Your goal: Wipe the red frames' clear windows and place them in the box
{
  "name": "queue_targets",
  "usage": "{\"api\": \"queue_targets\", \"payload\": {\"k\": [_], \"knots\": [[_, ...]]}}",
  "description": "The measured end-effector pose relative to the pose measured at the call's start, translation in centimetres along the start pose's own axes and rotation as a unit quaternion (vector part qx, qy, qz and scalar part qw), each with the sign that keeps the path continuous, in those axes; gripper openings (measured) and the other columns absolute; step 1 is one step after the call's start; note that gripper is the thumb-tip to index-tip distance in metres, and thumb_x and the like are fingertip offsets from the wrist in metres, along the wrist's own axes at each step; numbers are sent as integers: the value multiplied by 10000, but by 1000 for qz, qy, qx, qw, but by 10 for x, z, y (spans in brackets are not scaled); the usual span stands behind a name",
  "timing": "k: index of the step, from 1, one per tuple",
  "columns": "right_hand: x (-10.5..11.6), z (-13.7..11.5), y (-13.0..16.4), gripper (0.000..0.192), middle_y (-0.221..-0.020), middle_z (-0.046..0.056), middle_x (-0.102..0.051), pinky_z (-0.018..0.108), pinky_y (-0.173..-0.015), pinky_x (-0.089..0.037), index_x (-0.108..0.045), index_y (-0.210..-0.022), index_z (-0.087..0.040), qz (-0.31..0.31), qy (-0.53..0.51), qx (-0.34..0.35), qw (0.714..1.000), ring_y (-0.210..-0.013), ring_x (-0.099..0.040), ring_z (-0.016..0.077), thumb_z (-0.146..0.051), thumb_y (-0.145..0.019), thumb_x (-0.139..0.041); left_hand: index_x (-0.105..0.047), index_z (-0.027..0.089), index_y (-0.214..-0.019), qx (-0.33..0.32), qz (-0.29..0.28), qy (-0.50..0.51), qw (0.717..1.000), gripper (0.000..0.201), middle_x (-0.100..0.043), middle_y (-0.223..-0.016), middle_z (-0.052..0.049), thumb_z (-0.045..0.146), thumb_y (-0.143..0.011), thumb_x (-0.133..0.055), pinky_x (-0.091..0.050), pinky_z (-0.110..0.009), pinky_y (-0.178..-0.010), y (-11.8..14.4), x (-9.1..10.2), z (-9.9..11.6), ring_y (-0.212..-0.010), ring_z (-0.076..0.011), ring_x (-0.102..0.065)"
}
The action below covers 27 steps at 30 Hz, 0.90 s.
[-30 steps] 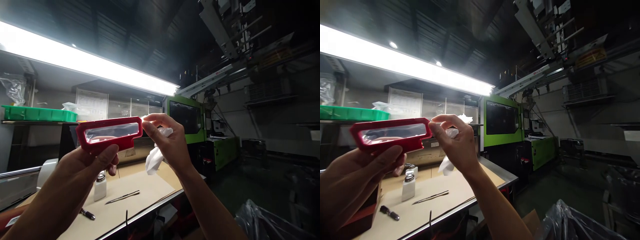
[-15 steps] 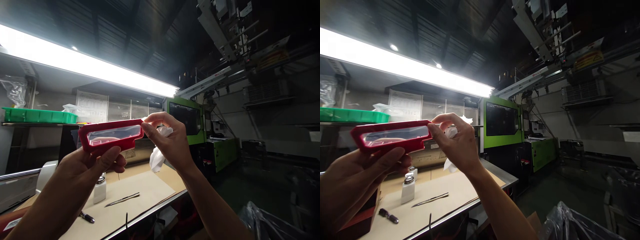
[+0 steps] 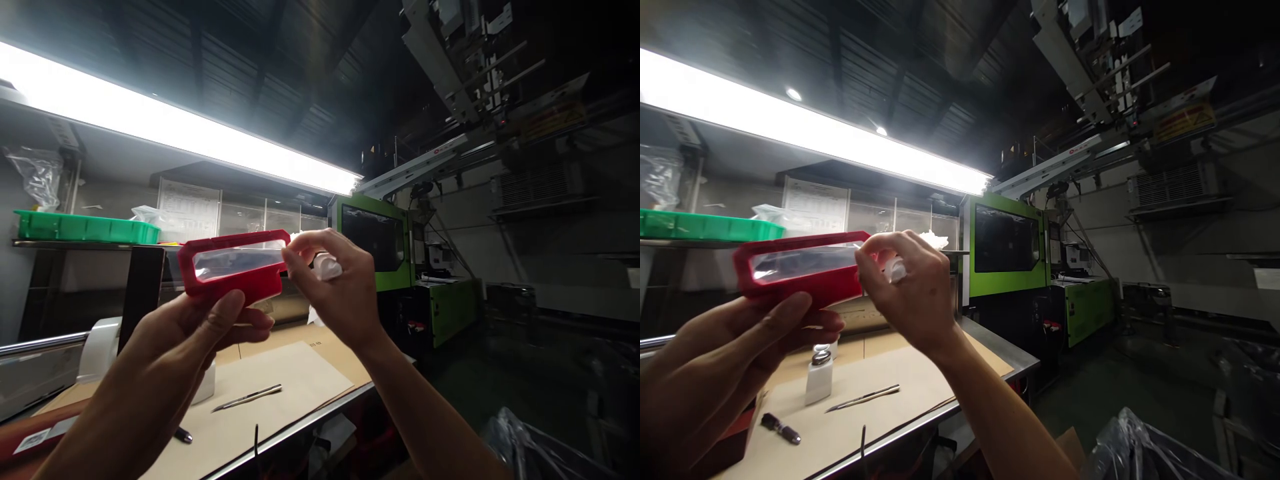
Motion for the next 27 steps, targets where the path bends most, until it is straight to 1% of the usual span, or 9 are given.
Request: {"api": "queue_targets", "payload": {"k": [2, 5, 8, 11, 14, 20, 22, 25, 27], "knots": [[-5, -8, 6, 58, -723, -32, -622, 258, -636, -478, -631, -773, -219, -9, 7, 31, 999, -643, -569, 100, -184, -819, -623, -707, 264, -891, 8, -9, 34, 999, 319, -759, -777, -17, 497, -673, -704, -566, -208, -681, 1, -7, 2, -748, -190, -699], [-14, -15, 16, 83, -704, -29, -634, 237, -599, -479, -628, -770, -222, -21, 11, 59, 998, -605, -560, 92, -173, -833, -602, -681, 305, -1025, 9, -35, 101, 994, 326, -739, -1009, 4, 412, -718, -696, -557, -180, -670, 2, -17, 3, -888, -182, -680], [-24, -17, 23, 86, -696, -18, -646, 223, -554, -465, -621, -771, -216, -40, 15, 72, 996, -590, -565, 93, -189, -846, -587, -689, 285, -1019, 10, -44, 133, 990, 292, -720, -1076, -2, 379, -743, -683, -541, -152, -625, 2, -22, 2, -964, -181, -655], [-31, -17, 27, 86, -673, -14, -639, 223, -536, -448, -624, -774, -210, -60, 30, 74, 995, -572, -560, 96, -192, -846, -583, -703, 269, -984, 12, -57, 162, 985, 259, -719, -1080, -9, 385, -755, -674, -533, -146, -604, 1, -26, 3, -972, -177, -649], [-35, -14, 29, 83, -665, -12, -632, 222, -528, -435, -638, -785, -197, -70, 48, 70, 994, -565, -555, 95, -205, -849, -587, -716, 249, -957, 24, -64, 188, 980, 267, -733, -1035, -21, 368, -718, -712, -538, -157, -608, 0, -30, 4, -932, -181, -661], [-41, -10, 31, 146, -762, 2, -682, 221, -532, -433, -659, -884, -200, -100, 89, 69, 989, -598, -581, 98, -257, -894, -526, -729, 225, -933, 51, -40, 196, 979, 325, -757, -865, -35, 305, -621, -770, -562, -217, -625, -1, -24, 0, -764, -195, -689], [-44, -12, 34, 193, -780, 18, -696, 231, -528, -438, -667, -938, -187, -112, 112, 84, 984, -592, -593, 106, -258, -907, -490, -731, 220, -900, 52, -35, 204, 977, 298, -757, -871, -38, 295, -614, -770, -560, -214, -630, -3, -21, -2, -791, -200, -689], [-52, -17, 41, 267, -804, 47, -723, 261, -566, -466, -654, -1042, -155, -155, 137, 118, 971, -633, -634, 139, -218, -916, -428, -723, 200, -891, 53, -28, 204, 977, 260, -754, -926, -54, 283, -645, -749, -558, -213, -670, -7, -15, -6, -873, -213, -680], [-56, -19, 46, 285, -837, 47, -734, 275, -599, -481, -643, -1068, -164, -182, 117, 125, 968, -666, -648, 151, -187, -909, -408, -715, 188, -912, 46, -21, 195, 980, 259, -754, -930, -61, 295, -677, -727, -562, -217, -696, -11, -9, -9, -876, -212, -679]]}}
Point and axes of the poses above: each hand's wrist, its own y-axis away from the middle knuckle, its own x-axis out of the back of the hand, z = x × y, the point moved 10 cm from there along -y, towards the middle knuckle
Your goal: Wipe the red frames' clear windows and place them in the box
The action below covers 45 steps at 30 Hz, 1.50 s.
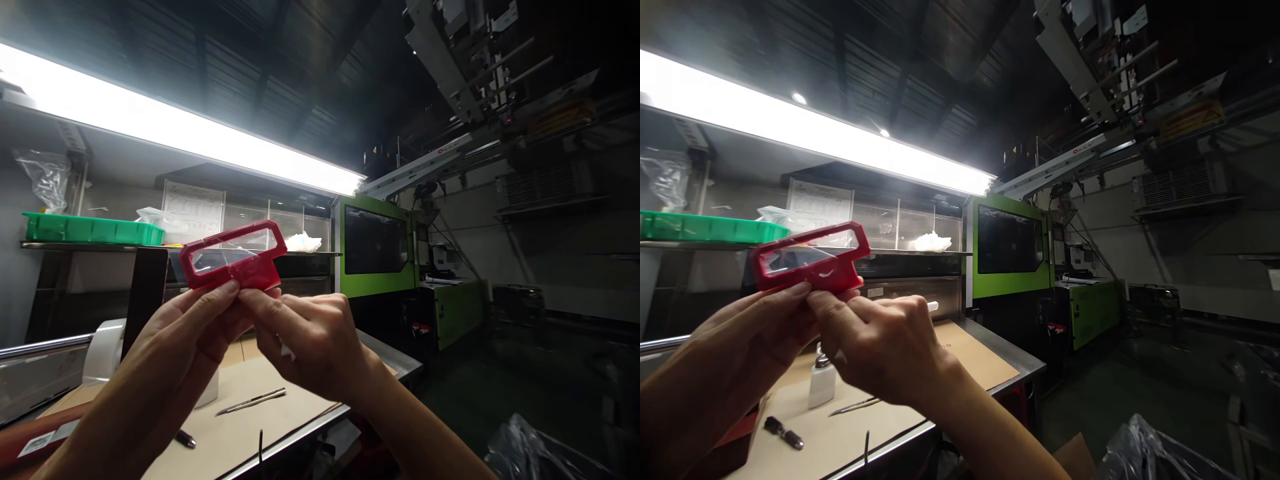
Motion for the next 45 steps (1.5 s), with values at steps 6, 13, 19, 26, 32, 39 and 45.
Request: {"api": "queue_targets", "payload": {"k": [6, 13, 19, 26, 32, 39, 45], "knots": [[29, 51, 2, 118, -622, -38, -589, 223, -456, -375, -664, -860, -213, 147, -241, -173, 944, -476, -457, 73, -317, -833, -617, -713, 211, -925, -22, 4, -2, 1000, 214, -763, -911, -34, 290, -728, -691, -587, -234, -729, -4, 13, 1, -761, -189, -703], [8, 84, -12, 370, -454, -85, -373, 226, -363, -166, -528, -586, -189, 96, -502, -255, 821, -374, -261, 41, -466, -820, -604, -743, 273, -813, -24, -16, -24, 999, 211, -773, -795, 6, 350, -622, -788, -578, -173, -660, 2, 3, 6, -740, -187, -719], [4, 79, -10, 243, -444, -102, -338, 231, -352, -109, -626, -720, -190, 71, -553, -261, 788, -369, -199, 39, -414, -811, -632, -730, 272, -924, -23, -39, -44, 998, 278, -773, -861, -9, 375, -667, -755, -584, -209, -697, 1, -4, 3, -767, -205, -719], [-2, 77, -11, 201, -436, -114, -281, 193, -345, -142, -680, -775, -177, 59, -633, -253, 729, -361, -170, 21, -357, -838, -617, -721, 239, -921, -19, -66, -74, 995, 275, -773, -843, -33, 408, -704, -717, -582, -220, -695, 0, -10, 4, -766, -216, -717], [-9, 74, -12, 195, -429, -114, -280, 175, -335, -147, -637, -690, -170, 67, -687, -249, 679, -354, -174, 16, -299, -836, -630, -718, 231, -907, -20, -72, -68, 995, 256, -772, -809, -32, 399, -714, -709, -576, -212, -689, -1, -14, 7, -761, -208, -716], [-8, 77, -14, 245, -435, -108, -284, 178, -333, -155, -586, -626, -177, 83, -681, -238, 688, -357, -181, 20, -310, -824, -644, -710, 222, -909, -44, -76, -69, 994, 285, -771, -797, -51, 406, -692, -729, -580, -209, -676, -3, -19, 13, -739, -205, -722], [-7, 77, -11, 158, -423, -111, -315, 149, -342, -172, -688, -803, -148, 70, -678, -243, 691, -362, -183, 10, -270, -851, -601, -697, 228, -909, -44, -77, -72, 993, 283, -773, -810, -37, 405, -692, -734, -571, -185, -677, -5, -16, 12, -736, -177, -719]]}}
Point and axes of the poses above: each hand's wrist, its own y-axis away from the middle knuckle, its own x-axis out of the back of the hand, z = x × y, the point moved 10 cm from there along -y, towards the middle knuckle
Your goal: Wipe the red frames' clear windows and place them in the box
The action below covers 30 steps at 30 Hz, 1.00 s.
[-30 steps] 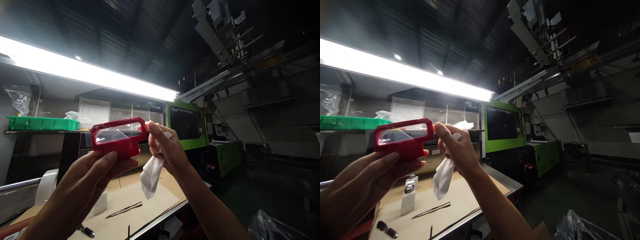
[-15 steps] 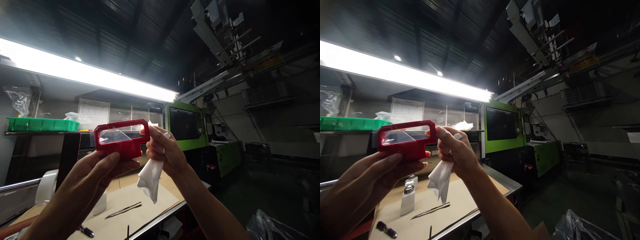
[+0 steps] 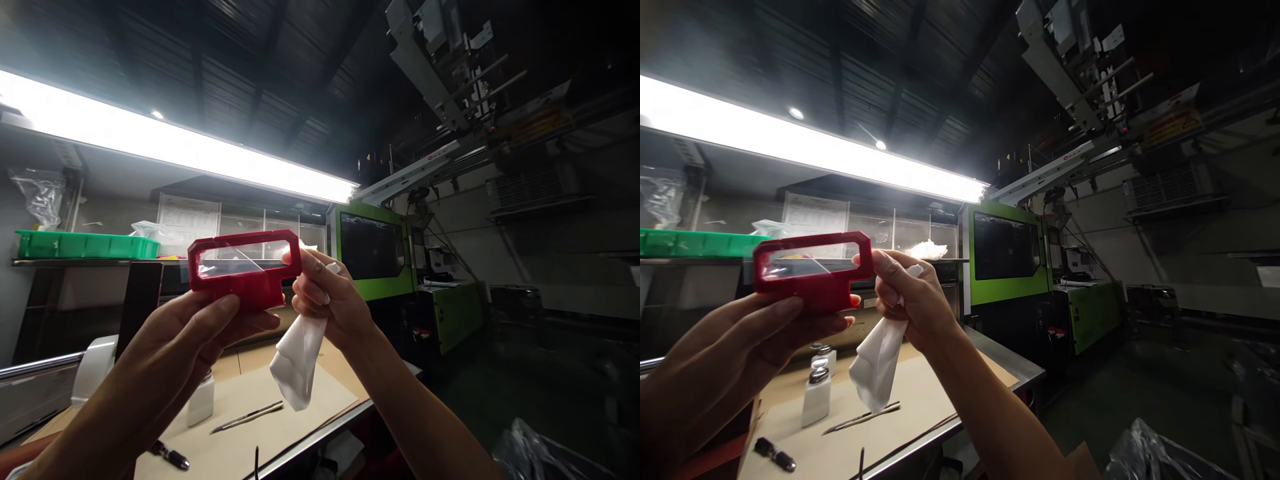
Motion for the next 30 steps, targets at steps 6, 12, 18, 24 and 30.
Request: {"api": "queue_targets", "payload": {"k": [6, 12, 18, 24, 30], "knots": [[-4, 3, 1, 175, -418, -107, -324, 134, -337, -187, -661, -721, -141, -20, -46, -7, 999, -353, -192, 8, -215, -859, -582, -690, 210, -914, 4, -3, -2, 1000, 298, -773, -792, -54, 411, -697, -728, -572, -195, -676, 1, 0, 0, -726, -183, -720], [-9, 5, 0, 164, -412, -107, -335, 136, -330, -185, -649, -721, -144, -34, -77, -5, 996, -349, -199, 12, -221, -853, -589, -692, 200, -882, 15, 0, -1, 1000, 294, -773, -787, -75, 408, -680, -742, -576, -205, -653, 1, 3, -4, -723, -211, -724], [-8, -3, 4, 183, -434, -108, -340, 155, -348, -182, -627, -757, -143, -30, -3, 38, 999, -365, -222, 12, -277, -874, -584, -693, 220, -899, 16, -10, 1, 1000, 300, -772, -764, -59, 416, -678, -742, -582, -215, -646, 3, 2, -4, -722, -220, -725], [-11, -5, 3, 188, -433, -111, -336, 175, -345, -155, -579, -745, -151, -24, 11, 46, 999, -360, -230, 17, -296, -865, -581, -696, 234, -926, 22, -8, 3, 1000, 292, -768, -757, -35, 403, -692, -734, -586, -227, -670, 2, 1, -6, -749, -226, -724], [-10, 7, 1, 184, -439, -110, -359, 184, -347, -136, -553, -722, -156, -15, 9, -5, 1000, -353, -234, 12, -302, -825, -597, -714, 239, -891, 6, -25, -2, 1000, 275, -759, -718, -13, 413, -679, -744, -580, -196, -646, 0, -4, 0, -710, -195, -721]]}}
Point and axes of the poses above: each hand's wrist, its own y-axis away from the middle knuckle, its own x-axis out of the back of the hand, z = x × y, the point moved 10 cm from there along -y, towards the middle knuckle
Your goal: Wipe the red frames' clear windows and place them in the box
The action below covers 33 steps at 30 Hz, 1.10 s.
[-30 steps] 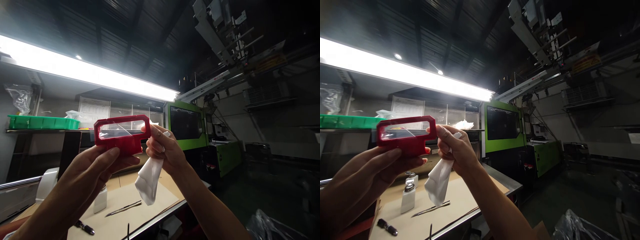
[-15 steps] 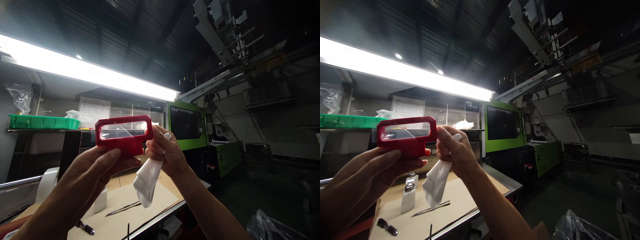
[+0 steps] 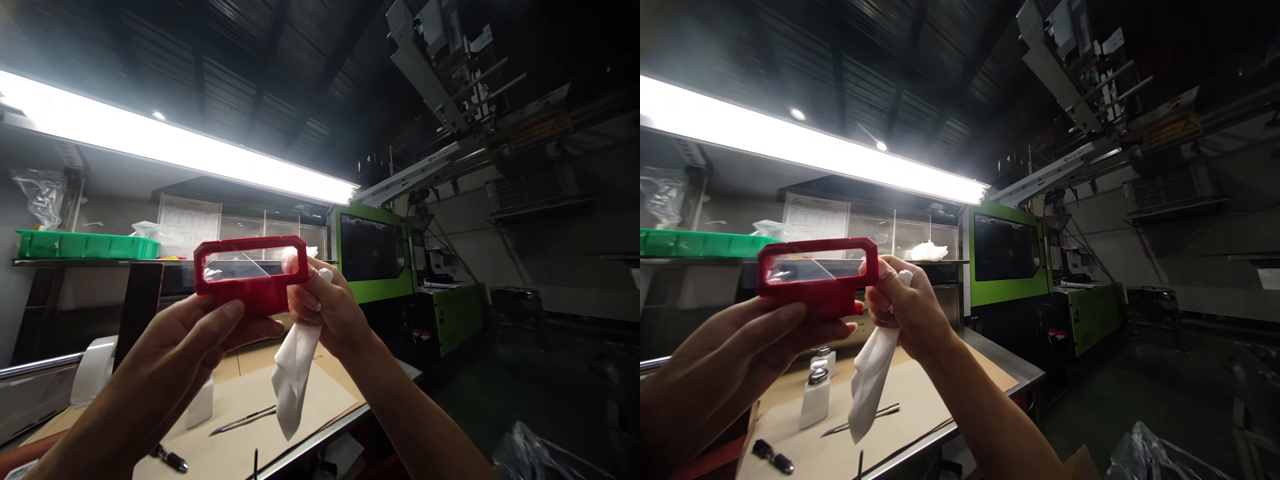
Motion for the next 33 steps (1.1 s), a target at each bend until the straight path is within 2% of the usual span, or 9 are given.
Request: {"api": "queue_targets", "payload": {"k": [5, 11, 13, 19, 26, 30, 33], "knots": [[-6, 8, -6, 271, -433, -100, -371, 193, -355, -134, -447, -576, -170, -27, 7, -42, 999, -348, -243, 8, -243, -782, -607, -709, 282, -956, -22, 5, -21, 1000, 229, -763, -881, 4, 355, -738, -707, -578, -200, -692, -8, 3, 16, -814, -176, -710], [-1, -17, -11, 335, -422, -107, -351, 179, -340, -134, -432, -570, -170, 10, -18, 12, 1000, -343, -195, 9, -293, -844, -582, -725, 264, -945, -37, 14, -21, 999, 252, -764, -764, 2, 336, -704, -742, -575, -172, -601, -9, 3, 32, -693, -161, -712], [-4, -20, -11, 346, -402, -114, -324, 180, -335, -128, -452, -572, -169, 4, -21, 11, 1000, -336, -171, 11, -334, -839, -597, -721, 264, -962, -39, 18, -24, 999, 274, -766, -777, -2, 343, -701, -743, -579, -183, -610, -8, 4, 34, -704, -167, -713], [-12, -24, -9, 156, -424, -118, -315, 178, -341, -138, -596, -741, -167, -33, -20, 33, 999, -354, -184, 22, -285, -843, -604, -728, 274, -953, -36, 27, -18, 999, 306, -768, -792, 5, 336, -658, -775, -577, -183, -619, -5, 5, 36, -669, -159, -707], [-12, -27, -9, 187, -426, -112, -313, 179, -345, -154, -607, -713, -160, -33, -17, 63, 997, -359, -187, 21, -244, -876, -568, -732, 267, -940, -31, 27, -15, 999, 312, -762, -720, 2, 347, -643, -782, -571, -184, -579, -4, 2, 35, -638, -165, -703], [-8, -26, -10, 247, -416, -113, -322, 186, -337, -149, -562, -655, -170, -1, -18, 60, 998, -351, -188, 23, -315, -851, -604, -743, 267, -882, -26, 24, -7, 999, 287, -753, -678, 11, 347, -612, -800, -557, -164, -544, -1, 0, 36, -587, -146, -688], [-8, -25, -11, 226, -403, -120, -312, 188, -338, -153, -626, -751, -171, 6, -9, 51, 999, -348, -182, 25, -380, -834, -611, -742, 259, -868, -28, 10, -12, 999, 239, -758, -698, 7, 347, -649, -775, -554, -155, -569, 1, -2, 35, -626, -144, -695]]}}
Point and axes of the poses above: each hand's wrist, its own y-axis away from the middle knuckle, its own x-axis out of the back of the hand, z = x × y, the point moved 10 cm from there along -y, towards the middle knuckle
